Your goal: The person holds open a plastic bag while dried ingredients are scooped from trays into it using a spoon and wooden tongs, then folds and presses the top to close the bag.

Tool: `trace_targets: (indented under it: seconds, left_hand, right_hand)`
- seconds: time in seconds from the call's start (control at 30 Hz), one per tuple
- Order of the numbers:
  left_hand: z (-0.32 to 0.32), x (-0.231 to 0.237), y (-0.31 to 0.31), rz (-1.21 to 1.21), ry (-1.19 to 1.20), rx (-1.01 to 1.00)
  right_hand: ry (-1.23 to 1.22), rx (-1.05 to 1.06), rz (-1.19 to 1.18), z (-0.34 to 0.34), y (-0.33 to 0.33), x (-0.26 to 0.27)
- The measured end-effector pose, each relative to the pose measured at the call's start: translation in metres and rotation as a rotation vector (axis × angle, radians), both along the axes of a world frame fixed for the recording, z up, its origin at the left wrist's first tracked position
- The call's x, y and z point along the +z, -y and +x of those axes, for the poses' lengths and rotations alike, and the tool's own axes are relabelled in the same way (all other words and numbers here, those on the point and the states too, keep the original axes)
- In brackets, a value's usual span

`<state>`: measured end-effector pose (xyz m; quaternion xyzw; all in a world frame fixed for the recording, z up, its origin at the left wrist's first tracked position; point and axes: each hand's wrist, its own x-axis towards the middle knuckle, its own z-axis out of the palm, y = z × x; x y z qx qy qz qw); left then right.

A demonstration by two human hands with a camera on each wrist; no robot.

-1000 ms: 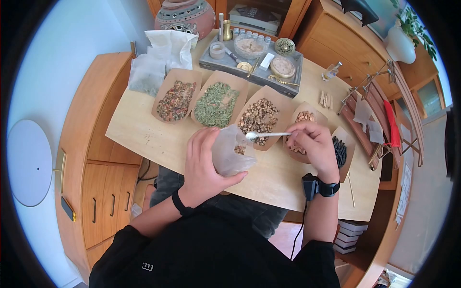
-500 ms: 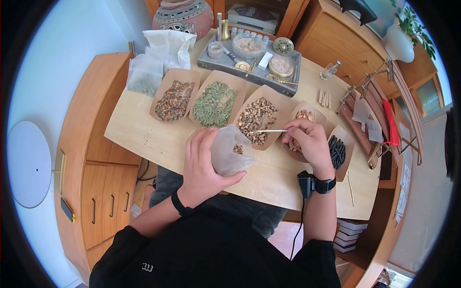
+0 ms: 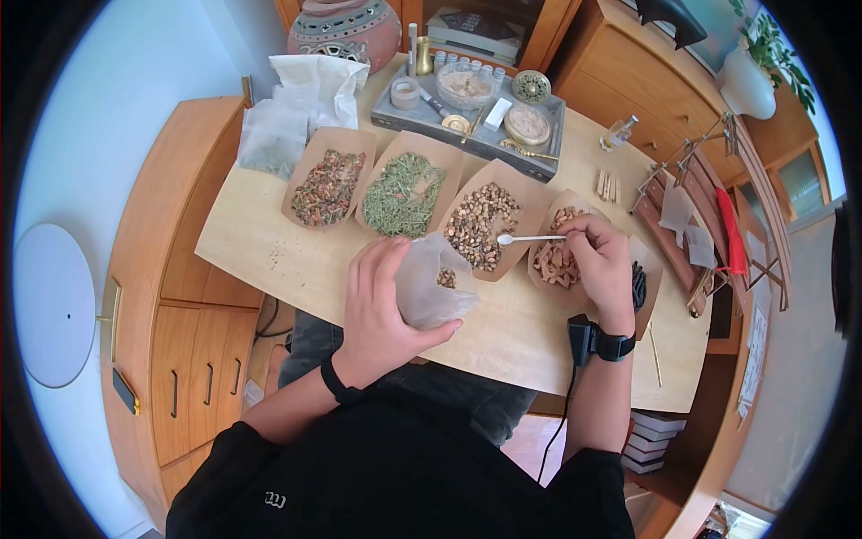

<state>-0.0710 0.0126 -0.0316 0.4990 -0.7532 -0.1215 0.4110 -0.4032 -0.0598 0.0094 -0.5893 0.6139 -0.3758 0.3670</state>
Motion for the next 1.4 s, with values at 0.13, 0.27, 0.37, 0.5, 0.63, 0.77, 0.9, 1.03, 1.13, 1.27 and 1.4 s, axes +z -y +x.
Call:
trace_targets:
  seconds: [0.13, 0.27, 0.37, 0.5, 0.63, 0.77, 0.9, 1.03, 1.13, 1.27, 1.4]
  left_hand:
    - [-0.001, 0.001, 0.000, -0.010, 0.009, 0.002]
    - [-0.001, 0.002, 0.000, -0.011, 0.010, 0.002]
    - [-0.001, 0.001, 0.000, -0.010, 0.011, 0.008]
    - [0.000, -0.002, 0.000, -0.009, 0.008, 0.004]
    - [0.000, -0.001, 0.000, -0.001, 0.013, 0.007]
    - [0.001, -0.001, 0.000, 0.002, 0.020, 0.005]
    - [0.001, -0.001, 0.000, -0.002, 0.012, -0.008]
    - [0.001, -0.001, 0.001, 0.003, -0.011, -0.014]
    - [0.002, -0.002, -0.001, 0.004, -0.027, -0.002]
    - [0.009, -0.010, -0.003, 0.001, -0.057, 0.018]
    - [0.012, -0.013, -0.004, 0.014, -0.097, 0.025]
  right_hand:
    - [0.004, 0.069, 0.050, 0.004, 0.001, -0.007]
    - [0.226, 0.204, 0.135, 0.020, 0.001, -0.010]
    - [0.284, 0.191, 0.203, 0.019, 0.002, -0.010]
    - [0.382, 0.179, 0.223, 0.016, 0.004, -0.011]
    - [0.462, 0.185, 0.206, 0.015, 0.001, -0.005]
    - [0.422, 0.278, 0.212, 0.016, -0.009, 0.009]
    - [0.353, 0.242, 0.100, 0.008, -0.008, 0.008]
    - [0.322, 0.152, 0.001, 0.008, -0.007, 0.007]
    - [0.264, 0.161, -0.003, 0.007, -0.005, 0.001]
    - [0.060, 0.227, -0.212, 0.022, -0.005, 0.004]
    - [-0.004, 0.296, -0.323, 0.026, -0.003, 0.000]
